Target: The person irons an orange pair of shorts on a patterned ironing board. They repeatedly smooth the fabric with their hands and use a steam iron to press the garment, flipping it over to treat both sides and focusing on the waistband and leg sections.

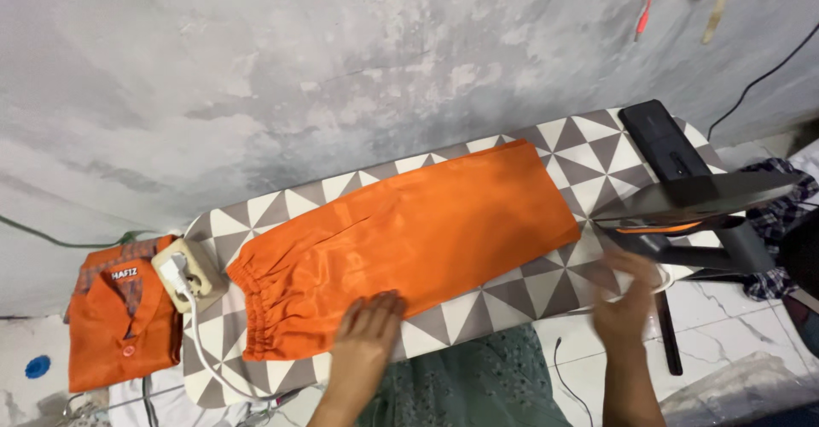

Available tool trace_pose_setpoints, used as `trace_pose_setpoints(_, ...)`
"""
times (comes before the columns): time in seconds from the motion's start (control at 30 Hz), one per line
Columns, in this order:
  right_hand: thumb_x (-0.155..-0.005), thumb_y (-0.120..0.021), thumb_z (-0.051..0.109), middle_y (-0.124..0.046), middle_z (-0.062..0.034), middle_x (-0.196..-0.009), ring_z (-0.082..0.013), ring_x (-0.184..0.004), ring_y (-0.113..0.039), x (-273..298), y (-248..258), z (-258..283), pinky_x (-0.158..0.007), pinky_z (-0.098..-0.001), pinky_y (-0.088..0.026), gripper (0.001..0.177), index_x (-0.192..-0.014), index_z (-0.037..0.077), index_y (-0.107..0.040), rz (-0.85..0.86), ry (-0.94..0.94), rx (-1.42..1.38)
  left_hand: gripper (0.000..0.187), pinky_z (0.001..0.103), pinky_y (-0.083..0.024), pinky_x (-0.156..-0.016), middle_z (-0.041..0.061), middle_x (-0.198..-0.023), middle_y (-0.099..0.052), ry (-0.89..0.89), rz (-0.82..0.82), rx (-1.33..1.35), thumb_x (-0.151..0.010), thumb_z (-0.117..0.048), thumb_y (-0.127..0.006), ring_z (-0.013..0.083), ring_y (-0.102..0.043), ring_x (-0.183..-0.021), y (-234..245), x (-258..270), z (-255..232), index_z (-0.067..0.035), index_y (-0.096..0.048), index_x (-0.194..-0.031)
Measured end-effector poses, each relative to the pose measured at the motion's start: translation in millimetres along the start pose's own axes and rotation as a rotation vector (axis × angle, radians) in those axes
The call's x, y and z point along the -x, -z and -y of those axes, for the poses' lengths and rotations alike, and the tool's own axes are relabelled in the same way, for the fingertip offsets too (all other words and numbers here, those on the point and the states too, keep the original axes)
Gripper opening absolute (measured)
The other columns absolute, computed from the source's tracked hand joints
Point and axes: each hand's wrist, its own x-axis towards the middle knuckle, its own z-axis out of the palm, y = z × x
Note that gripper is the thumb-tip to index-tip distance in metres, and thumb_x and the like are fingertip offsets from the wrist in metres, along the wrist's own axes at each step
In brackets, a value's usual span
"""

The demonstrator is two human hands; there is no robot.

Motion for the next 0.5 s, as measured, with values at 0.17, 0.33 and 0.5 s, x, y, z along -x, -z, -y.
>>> trace_pose_setpoints(0.17,-0.069,-0.063,-0.004,-0.065,-0.0119,-0.122,-0.0370,-0.115,-0.058,-26.8,-34.6,33.8,-0.097,-0.0479,-0.047,0.044,-0.111,0.006,-0.068,0.460,0.137,0.148,0.035,0.046,-0.044,-0.102,0.010,-0.130,-0.066,0.283,-0.020,-0.156,-0.074,-0.003,-0.060,0.0299,-0.062,-0.115,7.4,42.2,29.7,-0.003,-0.065,-0.109)
trace_pose_setpoints(0.33,-0.078,-0.071,0.007,-0.069,-0.0017,-0.114,-0.0286,-0.110,-0.061,-35.0,-44.2,37.0,-0.089,-0.0437,-0.045,0.025,-0.103,0.013,-0.071,0.440,0.163,0.278,0.031,0.045,-0.047,-0.078,0.011,-0.118,-0.070,0.496,-0.115,-0.234,-0.071,-0.002,-0.066,0.0342,-0.063,-0.088,19.0,61.2,41.9,-0.004,-0.067,-0.102)
trace_pose_setpoints(0.5,-0.085,-0.072,0.013,-0.068,0.0003,-0.099,-0.0226,-0.101,-0.063,-31.3,-32.7,35.4,-0.089,-0.0403,-0.042,0.015,-0.099,0.013,-0.071,0.410,0.245,0.350,0.026,0.041,-0.053,-0.066,0.008,-0.102,-0.071,0.609,-0.136,-0.221,-0.080,-0.003,-0.067,0.0310,-0.067,-0.069,8.6,55.3,56.8,-0.009,-0.067,-0.105)
